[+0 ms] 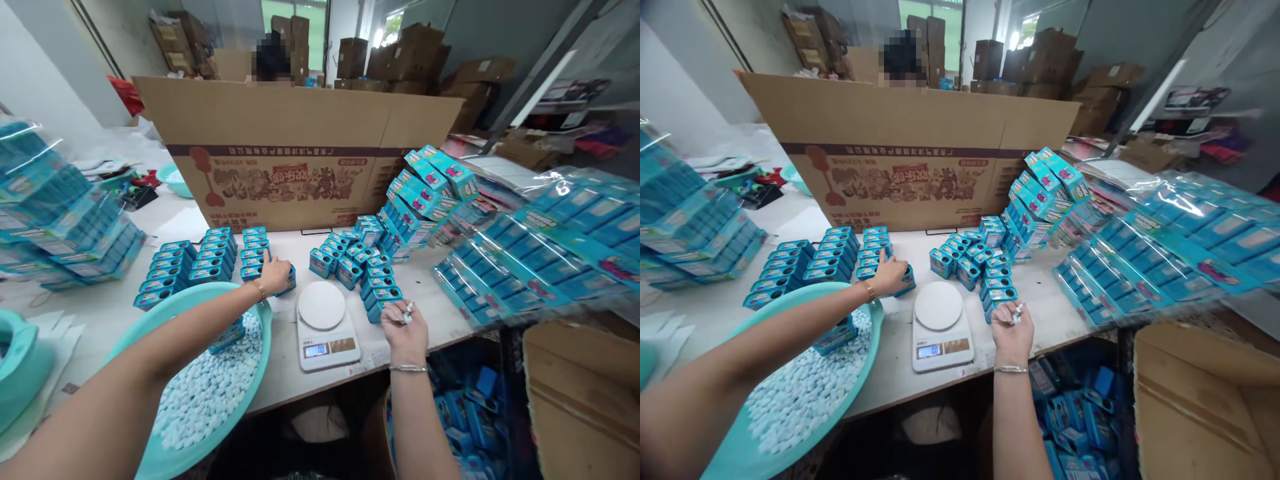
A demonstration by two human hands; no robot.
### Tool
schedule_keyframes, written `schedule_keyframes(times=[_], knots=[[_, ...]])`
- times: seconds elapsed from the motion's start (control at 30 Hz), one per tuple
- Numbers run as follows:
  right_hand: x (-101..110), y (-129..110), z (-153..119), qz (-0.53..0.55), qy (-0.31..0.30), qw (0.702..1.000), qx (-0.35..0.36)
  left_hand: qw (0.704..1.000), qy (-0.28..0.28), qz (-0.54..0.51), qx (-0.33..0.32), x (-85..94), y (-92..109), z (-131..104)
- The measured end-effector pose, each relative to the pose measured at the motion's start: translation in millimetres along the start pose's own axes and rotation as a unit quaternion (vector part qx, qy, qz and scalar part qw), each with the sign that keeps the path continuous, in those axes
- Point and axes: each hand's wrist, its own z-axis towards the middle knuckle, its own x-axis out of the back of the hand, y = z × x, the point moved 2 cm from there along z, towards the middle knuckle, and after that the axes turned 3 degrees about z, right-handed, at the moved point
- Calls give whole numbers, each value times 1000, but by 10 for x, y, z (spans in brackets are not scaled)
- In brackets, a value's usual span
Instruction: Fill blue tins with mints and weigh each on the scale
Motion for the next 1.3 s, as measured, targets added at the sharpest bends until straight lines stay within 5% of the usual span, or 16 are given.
schedule_keyframes(times=[0.13, 0.27, 0.47, 0.67, 0.87, 1.03, 1.3], knots=[[11, 44, -32, 3, 2, 1000, -2, 997, 64, -30, -30, 165, 143, -120], [43, 86, -3, -20, 0, 1000, 2, 984, 106, -96, -107, 382, 498, -234], [-112, 235, 75, -78, 21, 997, 1, 980, 56, -140, -127, 193, 909, -317], [-252, 208, 78, -74, 97, 992, 37, 959, 141, -241, -43, 181, 537, -431], [-390, 359, 169, -71, 26, 997, -15, 932, 185, -310, -12, 113, 192, -581], [-560, 491, 220, -81, 16, 996, -35, 918, 194, -345, -32, 23, 250, -638], [-787, 712, 292, -167, -14, 986, -20, 933, 137, -327, -66, 132, 579, -578]])
